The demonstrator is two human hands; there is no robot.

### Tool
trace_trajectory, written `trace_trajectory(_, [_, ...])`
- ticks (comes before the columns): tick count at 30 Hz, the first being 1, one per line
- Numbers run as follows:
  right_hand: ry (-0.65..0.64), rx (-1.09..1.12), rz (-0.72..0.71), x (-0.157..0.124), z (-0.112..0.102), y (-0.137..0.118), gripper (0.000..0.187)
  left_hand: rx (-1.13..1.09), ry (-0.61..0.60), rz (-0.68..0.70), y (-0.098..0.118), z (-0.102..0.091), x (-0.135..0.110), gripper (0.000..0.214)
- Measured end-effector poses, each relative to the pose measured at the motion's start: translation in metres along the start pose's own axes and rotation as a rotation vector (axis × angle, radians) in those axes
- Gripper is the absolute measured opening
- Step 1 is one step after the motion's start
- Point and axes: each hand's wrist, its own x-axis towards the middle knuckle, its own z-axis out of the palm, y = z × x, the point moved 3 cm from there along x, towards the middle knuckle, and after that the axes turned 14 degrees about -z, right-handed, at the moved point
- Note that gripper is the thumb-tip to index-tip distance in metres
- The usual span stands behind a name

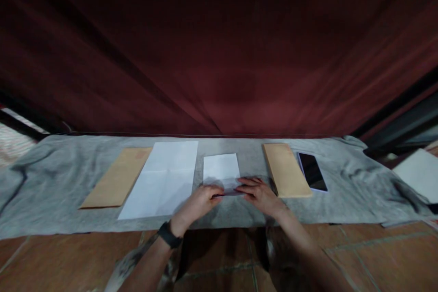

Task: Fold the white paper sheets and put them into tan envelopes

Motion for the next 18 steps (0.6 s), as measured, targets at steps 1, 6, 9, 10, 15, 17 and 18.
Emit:
trace_trajectory(1, [0.017, 0.011, -0.001, 0.002, 0.001, 0.0, 0.035, -0.024, -0.028, -0.002, -0.002, -0.002, 0.0, 0.026])
trace_trajectory(6, [0.078, 0.18, 0.112, 0.011, 0.004, 0.004, 0.03, -0.181, -0.116, -0.097, -0.015, -0.02, 0.001, 0.026])
trace_trajectory(9, [0.125, 0.202, 0.244, 0.016, 0.004, 0.006, 0.04, -0.286, -0.056, -0.28, -0.034, -0.029, 0.004, 0.034])
trace_trajectory(10, [0.151, 0.207, 0.271, 0.019, 0.005, 0.006, 0.04, -0.327, -0.024, -0.336, -0.04, -0.03, 0.006, 0.037])
trace_trajectory(15, [0.218, 0.228, 0.4, 0.031, 0.009, 0.006, 0.041, -0.529, 0.046, -0.451, -0.051, -0.026, 0.019, 0.046])
trace_trajectory(17, [0.229, 0.165, 0.446, 0.035, 0.011, 0.007, 0.038, -0.5, 0.107, -0.468, -0.049, -0.025, 0.025, 0.045])
trace_trajectory(18, [0.231, 0.128, 0.467, 0.036, 0.012, 0.007, 0.037, -0.456, 0.148, -0.47, -0.047, -0.025, 0.027, 0.043])
